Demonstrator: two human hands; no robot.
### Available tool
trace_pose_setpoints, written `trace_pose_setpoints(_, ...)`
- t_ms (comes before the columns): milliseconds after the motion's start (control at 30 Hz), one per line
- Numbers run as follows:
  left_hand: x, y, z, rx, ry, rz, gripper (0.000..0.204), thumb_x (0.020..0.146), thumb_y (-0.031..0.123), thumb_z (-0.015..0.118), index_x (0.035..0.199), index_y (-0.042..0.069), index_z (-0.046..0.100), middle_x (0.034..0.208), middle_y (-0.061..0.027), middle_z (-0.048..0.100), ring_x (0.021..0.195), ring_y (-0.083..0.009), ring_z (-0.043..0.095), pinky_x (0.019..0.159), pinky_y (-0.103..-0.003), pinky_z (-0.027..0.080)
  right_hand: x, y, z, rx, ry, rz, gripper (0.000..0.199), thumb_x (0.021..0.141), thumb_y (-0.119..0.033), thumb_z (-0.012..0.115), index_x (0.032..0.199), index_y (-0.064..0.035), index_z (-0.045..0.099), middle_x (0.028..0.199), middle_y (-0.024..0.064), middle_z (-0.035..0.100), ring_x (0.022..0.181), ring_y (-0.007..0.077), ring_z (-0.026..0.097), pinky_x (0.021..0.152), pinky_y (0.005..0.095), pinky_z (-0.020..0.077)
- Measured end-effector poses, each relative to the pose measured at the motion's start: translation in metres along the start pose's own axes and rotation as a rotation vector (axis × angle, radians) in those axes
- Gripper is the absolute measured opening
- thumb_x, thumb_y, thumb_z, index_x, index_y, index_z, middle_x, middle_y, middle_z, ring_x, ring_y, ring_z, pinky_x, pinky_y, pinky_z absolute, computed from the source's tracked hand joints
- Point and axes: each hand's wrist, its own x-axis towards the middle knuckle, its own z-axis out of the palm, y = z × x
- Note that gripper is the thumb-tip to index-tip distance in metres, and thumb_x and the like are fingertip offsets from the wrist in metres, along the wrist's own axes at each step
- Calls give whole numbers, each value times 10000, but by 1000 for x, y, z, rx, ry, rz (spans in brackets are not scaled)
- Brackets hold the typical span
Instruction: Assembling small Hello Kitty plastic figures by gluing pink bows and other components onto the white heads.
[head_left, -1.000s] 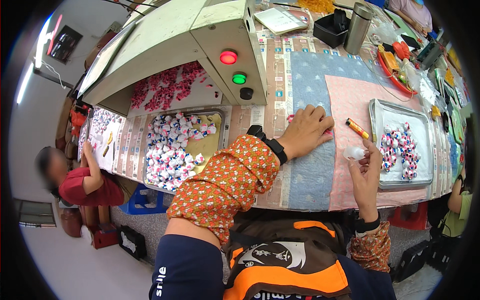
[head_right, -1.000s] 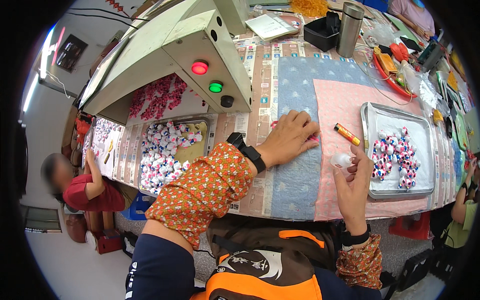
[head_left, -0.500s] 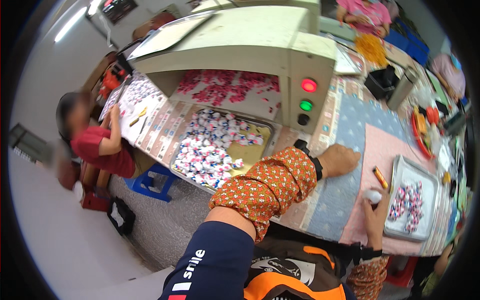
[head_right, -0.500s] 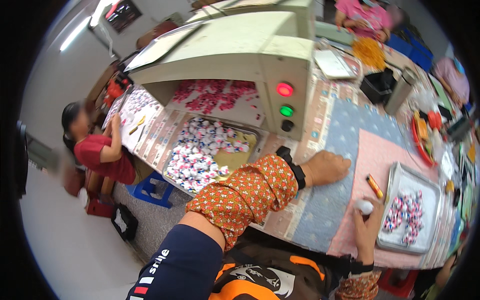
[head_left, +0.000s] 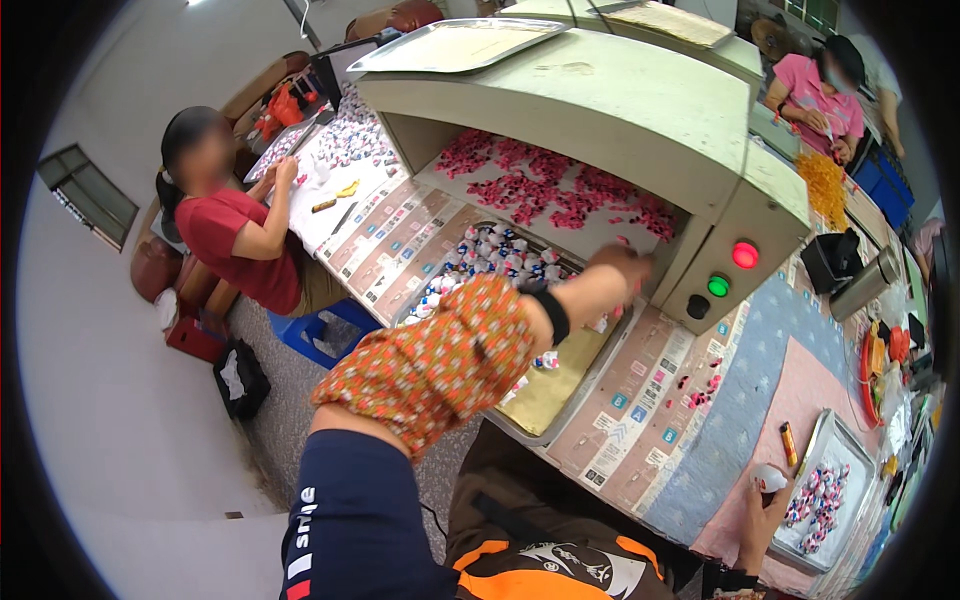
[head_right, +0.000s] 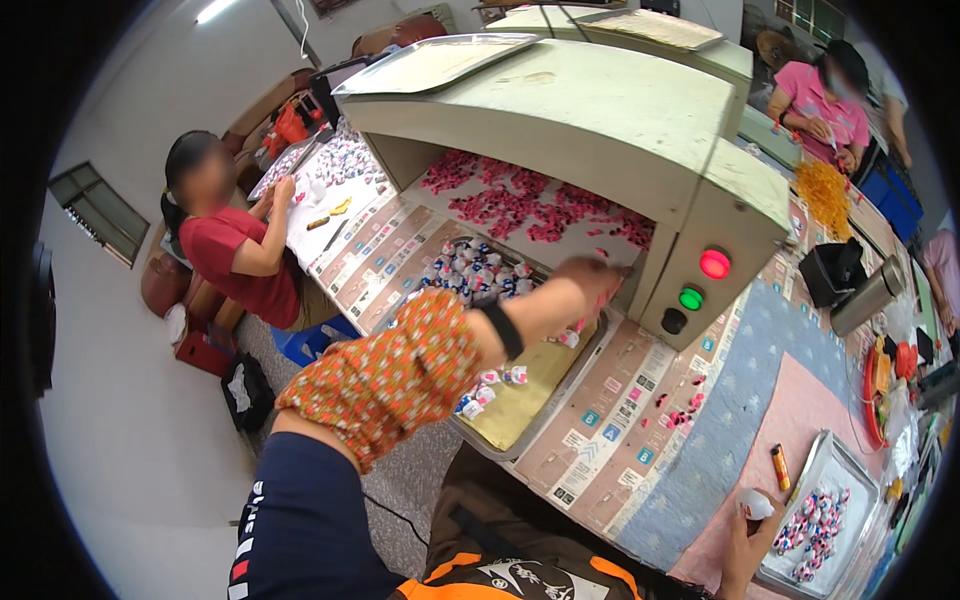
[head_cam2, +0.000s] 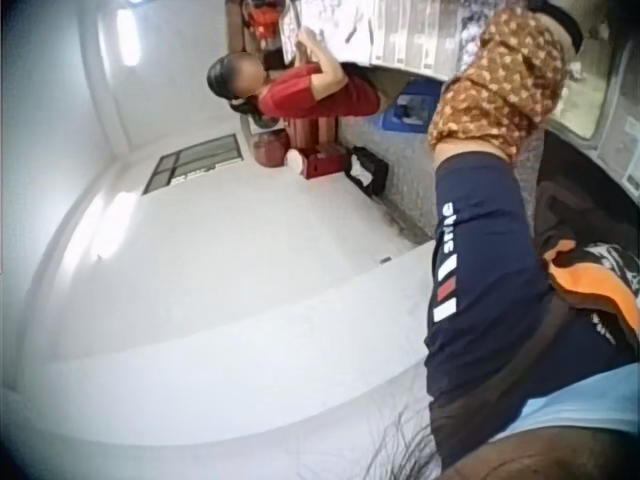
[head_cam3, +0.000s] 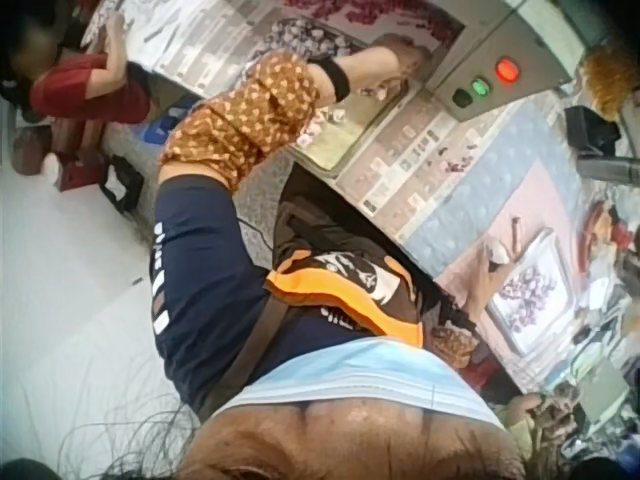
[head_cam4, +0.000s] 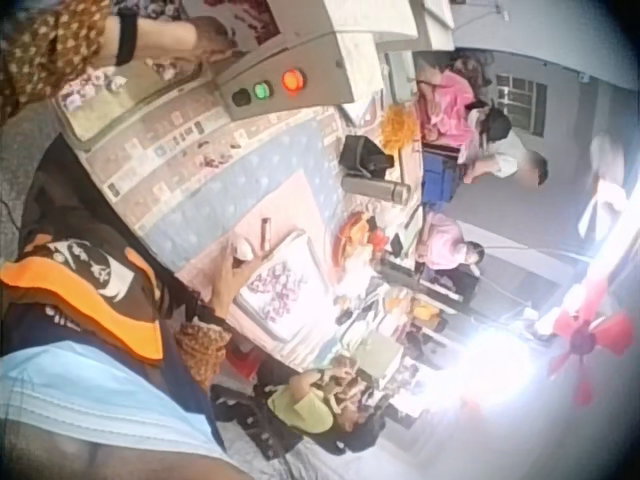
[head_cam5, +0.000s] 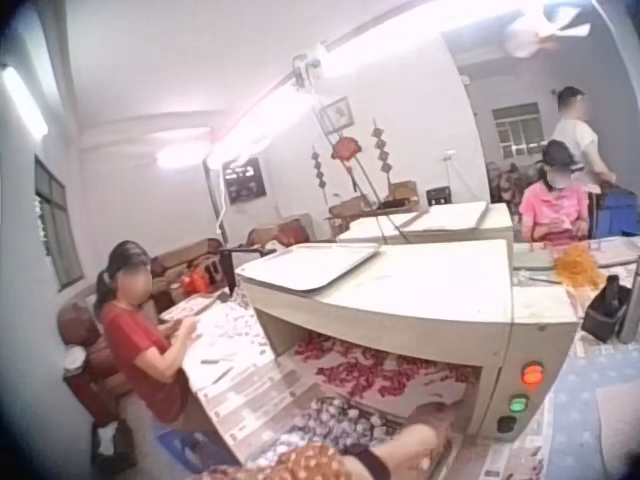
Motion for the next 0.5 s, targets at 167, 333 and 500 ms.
trace_pose_setpoints(167,154,-35,-29,486,493,514,403,896,413,609,943,21,688,953,-207,701,902,-371,679,769,-446,530,3,-1,6,3,-11,-27,331,909,-38,624,1225,-23,530,1104,62,559,993,156,541,904,289,443)
trace_pose_setpoints(333,183,-26,-17,775,592,846,373,924,257,562,1230,52,625,1260,-155,630,1226,-328,552,1055,-468,401,-5,-1,2,-65,37,-10,346,890,-30,635,1220,-26,532,1111,61,554,980,156,534,883,290,447)
trace_pose_setpoints(500,186,-35,-24,673,577,855,360,928,255,557,1220,55,627,1245,-150,632,1206,-318,558,1041,-460,410,-4,-19,8,-130,28,24,363,861,-31,657,1206,-30,541,1112,53,544,965,151,534,870,291,457)
